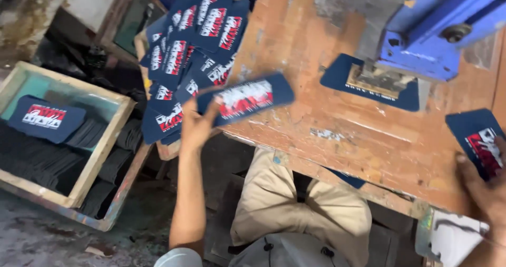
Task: The recorder is sorting and marking printed fabric components for hats.
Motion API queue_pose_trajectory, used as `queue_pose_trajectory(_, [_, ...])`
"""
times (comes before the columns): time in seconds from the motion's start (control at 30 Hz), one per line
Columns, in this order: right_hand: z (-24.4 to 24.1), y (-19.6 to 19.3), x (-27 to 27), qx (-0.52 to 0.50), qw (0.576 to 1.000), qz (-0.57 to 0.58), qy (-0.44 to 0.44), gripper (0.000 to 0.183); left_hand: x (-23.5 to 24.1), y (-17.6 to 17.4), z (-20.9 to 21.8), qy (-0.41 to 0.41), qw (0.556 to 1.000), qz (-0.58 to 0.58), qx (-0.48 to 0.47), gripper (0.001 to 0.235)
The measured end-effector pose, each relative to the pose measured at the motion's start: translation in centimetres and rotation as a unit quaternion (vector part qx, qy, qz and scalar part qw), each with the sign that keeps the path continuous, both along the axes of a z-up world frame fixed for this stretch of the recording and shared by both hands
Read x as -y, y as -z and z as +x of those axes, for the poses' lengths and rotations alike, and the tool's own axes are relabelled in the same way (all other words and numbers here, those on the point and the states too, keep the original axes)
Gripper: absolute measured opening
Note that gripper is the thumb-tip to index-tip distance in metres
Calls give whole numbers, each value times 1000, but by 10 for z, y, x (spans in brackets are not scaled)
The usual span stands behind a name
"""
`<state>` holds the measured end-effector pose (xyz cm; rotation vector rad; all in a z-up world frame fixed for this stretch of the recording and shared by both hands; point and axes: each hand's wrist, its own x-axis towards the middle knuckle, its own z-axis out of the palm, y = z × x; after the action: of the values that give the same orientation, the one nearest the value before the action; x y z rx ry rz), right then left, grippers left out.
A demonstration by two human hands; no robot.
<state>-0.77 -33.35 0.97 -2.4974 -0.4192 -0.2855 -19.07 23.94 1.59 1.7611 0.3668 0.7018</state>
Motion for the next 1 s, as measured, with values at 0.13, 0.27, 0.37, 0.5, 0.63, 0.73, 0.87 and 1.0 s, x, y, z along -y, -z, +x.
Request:
queue_pose_trajectory(0.13, [44,72,78,5,999,-35,-5,41,-99,49,15,-168,976,-117,80,31])
queue_pose_trajectory(0.27, [36,74,84,132,981,-136,-51,28,-182,102,34,-223,974,-36,28,53])
queue_pose_trajectory(0.37, [1,60,52,45,992,-70,93,28,-139,78,32,-272,953,134,-28,68])
queue_pose_trajectory(0.5, [-60,2,-84,113,991,-13,-73,25,-17,5,43,-146,973,182,5,59])
queue_pose_trajectory(0.63, [-65,-23,-162,118,986,-20,-120,26,69,-29,82,46,986,155,-32,64])
queue_pose_trajectory(0.73, [-61,-27,-173,102,988,-12,-117,27,91,-25,122,107,967,224,-49,68])
queue_pose_trajectory(0.87, [-63,-26,-168,100,988,-14,-120,26,105,-9,172,124,959,248,-65,56])
queue_pose_trajectory(1.0, [-65,-21,-177,90,990,-13,-105,29,120,7,221,138,959,224,-100,33])
